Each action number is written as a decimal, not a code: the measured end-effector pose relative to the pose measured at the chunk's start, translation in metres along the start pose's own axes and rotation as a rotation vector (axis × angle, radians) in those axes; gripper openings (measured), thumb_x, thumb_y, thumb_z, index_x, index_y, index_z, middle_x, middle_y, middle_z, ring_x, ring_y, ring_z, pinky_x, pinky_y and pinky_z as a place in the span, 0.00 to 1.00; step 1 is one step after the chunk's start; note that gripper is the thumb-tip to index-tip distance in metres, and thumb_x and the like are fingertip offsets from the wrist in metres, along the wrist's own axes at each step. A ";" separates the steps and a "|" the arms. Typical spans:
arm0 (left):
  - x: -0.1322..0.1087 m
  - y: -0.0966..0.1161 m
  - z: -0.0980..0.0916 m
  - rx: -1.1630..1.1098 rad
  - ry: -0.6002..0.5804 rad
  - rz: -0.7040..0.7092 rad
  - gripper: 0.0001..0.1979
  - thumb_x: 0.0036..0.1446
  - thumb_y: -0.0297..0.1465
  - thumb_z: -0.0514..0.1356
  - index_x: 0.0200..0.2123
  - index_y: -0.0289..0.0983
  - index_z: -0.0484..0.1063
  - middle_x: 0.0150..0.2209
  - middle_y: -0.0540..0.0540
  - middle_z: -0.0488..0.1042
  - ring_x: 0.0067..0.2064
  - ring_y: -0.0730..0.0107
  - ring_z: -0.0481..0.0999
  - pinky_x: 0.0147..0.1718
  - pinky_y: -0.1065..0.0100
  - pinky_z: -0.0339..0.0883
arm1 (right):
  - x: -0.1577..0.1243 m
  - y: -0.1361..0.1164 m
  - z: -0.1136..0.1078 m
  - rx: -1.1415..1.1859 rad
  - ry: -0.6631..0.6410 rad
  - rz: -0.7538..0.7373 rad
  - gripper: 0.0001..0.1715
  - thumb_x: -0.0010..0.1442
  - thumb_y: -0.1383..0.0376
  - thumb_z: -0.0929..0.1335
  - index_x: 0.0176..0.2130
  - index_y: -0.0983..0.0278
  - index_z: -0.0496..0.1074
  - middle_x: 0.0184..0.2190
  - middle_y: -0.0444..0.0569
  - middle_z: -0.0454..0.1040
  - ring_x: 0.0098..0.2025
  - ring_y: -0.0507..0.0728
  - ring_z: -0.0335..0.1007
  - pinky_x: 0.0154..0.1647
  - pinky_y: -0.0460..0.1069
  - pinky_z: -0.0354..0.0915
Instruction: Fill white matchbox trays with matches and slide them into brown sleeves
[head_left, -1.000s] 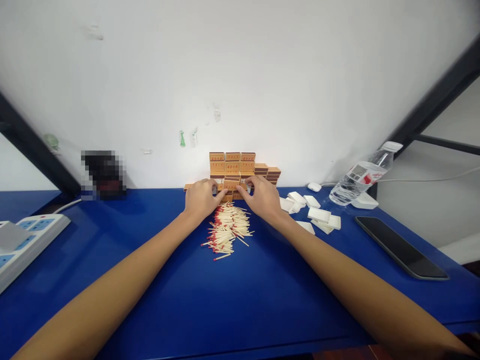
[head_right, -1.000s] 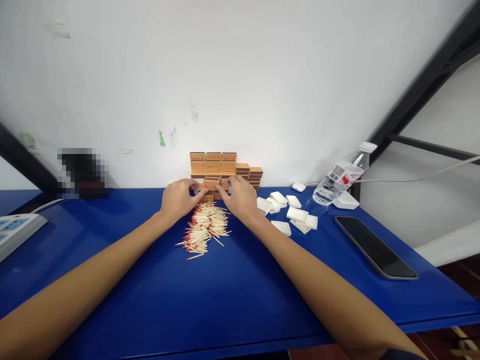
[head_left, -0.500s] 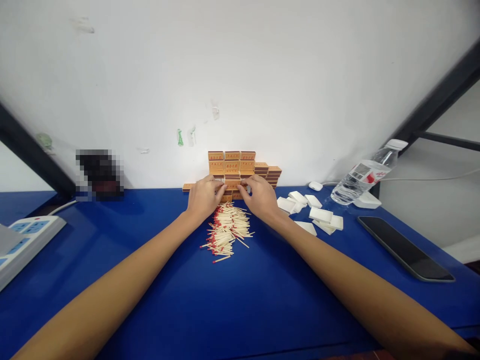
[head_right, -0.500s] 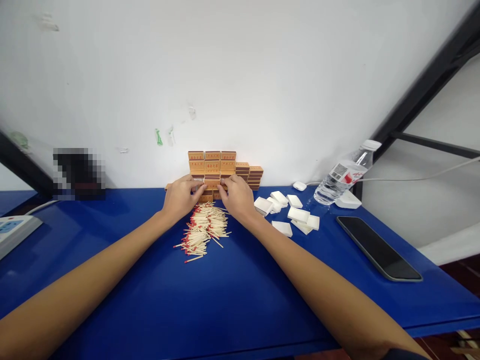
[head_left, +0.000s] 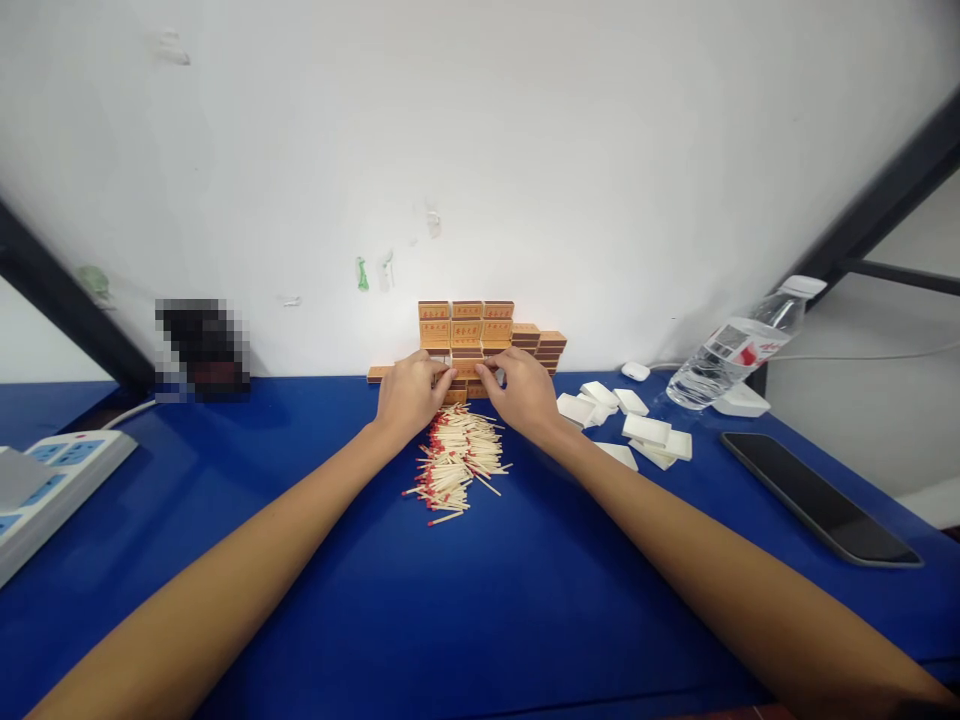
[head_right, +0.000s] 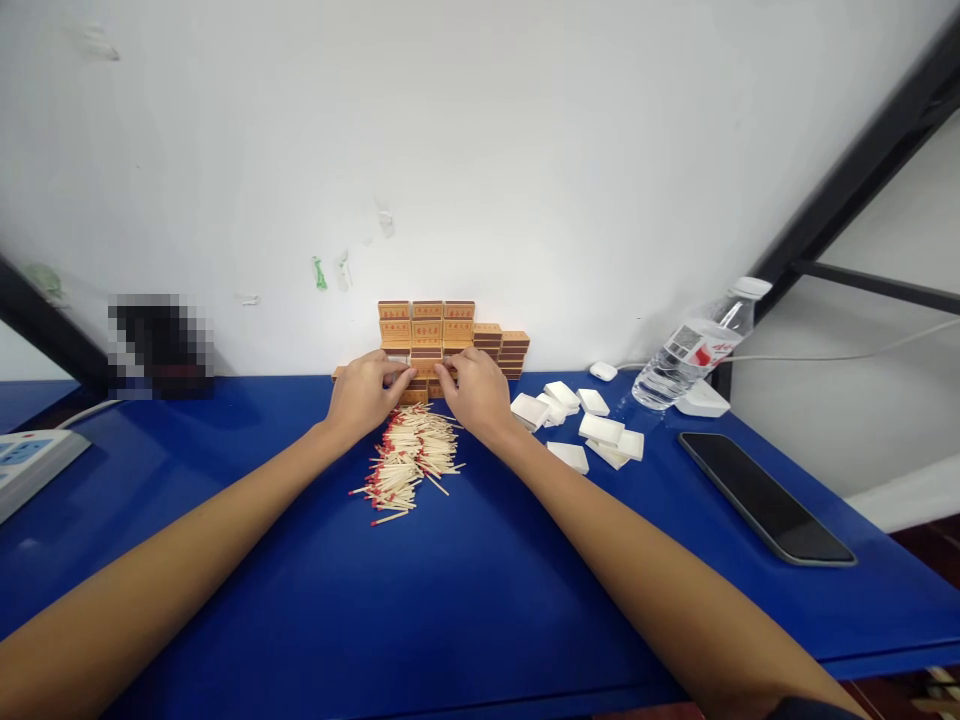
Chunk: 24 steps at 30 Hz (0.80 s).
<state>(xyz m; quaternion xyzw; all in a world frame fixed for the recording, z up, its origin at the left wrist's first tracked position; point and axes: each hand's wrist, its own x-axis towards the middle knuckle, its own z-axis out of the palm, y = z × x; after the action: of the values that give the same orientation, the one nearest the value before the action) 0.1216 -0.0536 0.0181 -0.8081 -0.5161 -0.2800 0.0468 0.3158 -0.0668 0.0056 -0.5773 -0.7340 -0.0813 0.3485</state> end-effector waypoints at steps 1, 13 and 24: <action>0.000 0.000 -0.001 -0.006 0.002 -0.001 0.16 0.70 0.39 0.57 0.41 0.41 0.84 0.38 0.43 0.78 0.39 0.60 0.76 0.37 0.63 0.63 | 0.000 0.000 0.000 0.000 0.003 0.001 0.17 0.72 0.59 0.65 0.42 0.65 0.81 0.40 0.55 0.79 0.46 0.63 0.74 0.48 0.54 0.66; -0.006 -0.029 -0.023 -0.073 -0.085 -0.027 0.14 0.63 0.42 0.61 0.34 0.40 0.81 0.28 0.47 0.77 0.29 0.67 0.73 0.30 0.65 0.59 | -0.009 0.010 -0.013 -0.031 0.041 0.048 0.17 0.72 0.59 0.63 0.39 0.64 0.77 0.39 0.55 0.79 0.42 0.61 0.74 0.44 0.53 0.63; -0.013 -0.036 -0.013 -0.101 -0.202 -0.018 0.16 0.62 0.44 0.62 0.42 0.40 0.85 0.24 0.48 0.76 0.27 0.67 0.72 0.29 0.66 0.59 | -0.017 -0.001 -0.016 0.016 -0.284 -0.125 0.14 0.67 0.66 0.67 0.31 0.60 0.78 0.31 0.47 0.82 0.32 0.56 0.75 0.32 0.48 0.58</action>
<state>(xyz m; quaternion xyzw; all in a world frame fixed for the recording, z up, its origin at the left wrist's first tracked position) 0.0819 -0.0523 0.0149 -0.8288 -0.5108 -0.2230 -0.0488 0.3234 -0.0892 0.0076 -0.5334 -0.8110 -0.0143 0.2399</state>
